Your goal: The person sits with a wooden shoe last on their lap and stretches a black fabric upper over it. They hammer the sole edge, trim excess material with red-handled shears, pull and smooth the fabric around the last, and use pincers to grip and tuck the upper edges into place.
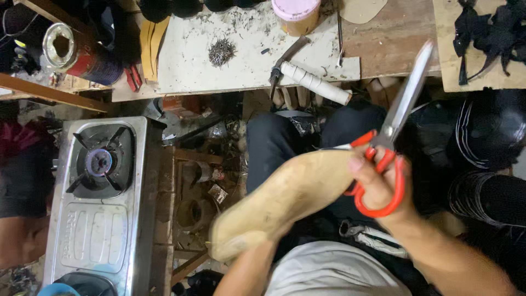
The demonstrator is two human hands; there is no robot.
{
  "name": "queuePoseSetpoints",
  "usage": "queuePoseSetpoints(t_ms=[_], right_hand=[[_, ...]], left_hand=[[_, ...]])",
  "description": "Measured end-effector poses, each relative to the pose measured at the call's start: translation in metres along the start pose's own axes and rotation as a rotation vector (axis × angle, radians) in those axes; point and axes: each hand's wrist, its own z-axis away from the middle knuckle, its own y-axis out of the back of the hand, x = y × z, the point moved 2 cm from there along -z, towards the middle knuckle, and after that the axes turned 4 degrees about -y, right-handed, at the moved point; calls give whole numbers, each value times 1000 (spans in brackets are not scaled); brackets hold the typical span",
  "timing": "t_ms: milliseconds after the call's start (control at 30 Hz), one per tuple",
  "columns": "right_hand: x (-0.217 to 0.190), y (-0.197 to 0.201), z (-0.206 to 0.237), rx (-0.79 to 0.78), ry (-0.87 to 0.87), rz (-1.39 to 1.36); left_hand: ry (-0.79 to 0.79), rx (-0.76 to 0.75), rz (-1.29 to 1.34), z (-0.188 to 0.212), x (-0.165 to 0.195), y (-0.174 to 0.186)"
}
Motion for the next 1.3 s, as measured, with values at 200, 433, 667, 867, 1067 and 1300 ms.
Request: queuePoseSetpoints(t_ms=[200,433,667,867,1067,1300], right_hand=[[25,-30,26,-142,0,290],[10,-22,26,-421,-31,892],[2,-21,28,-447,167,924],[-3,-16,28,-488,112,916],[5,-6,35,-480,126,883],[21,7,43,-491,147,891]], left_hand=[[-389,110,596,-1,-11,-6],[-513,153,651,0,-11,31],[-429,77,635,10,-29,38],[-381,57,556,18,-40,45],[-372,77,503,24,-55,52],[-357,86,430,31,-70,63]])
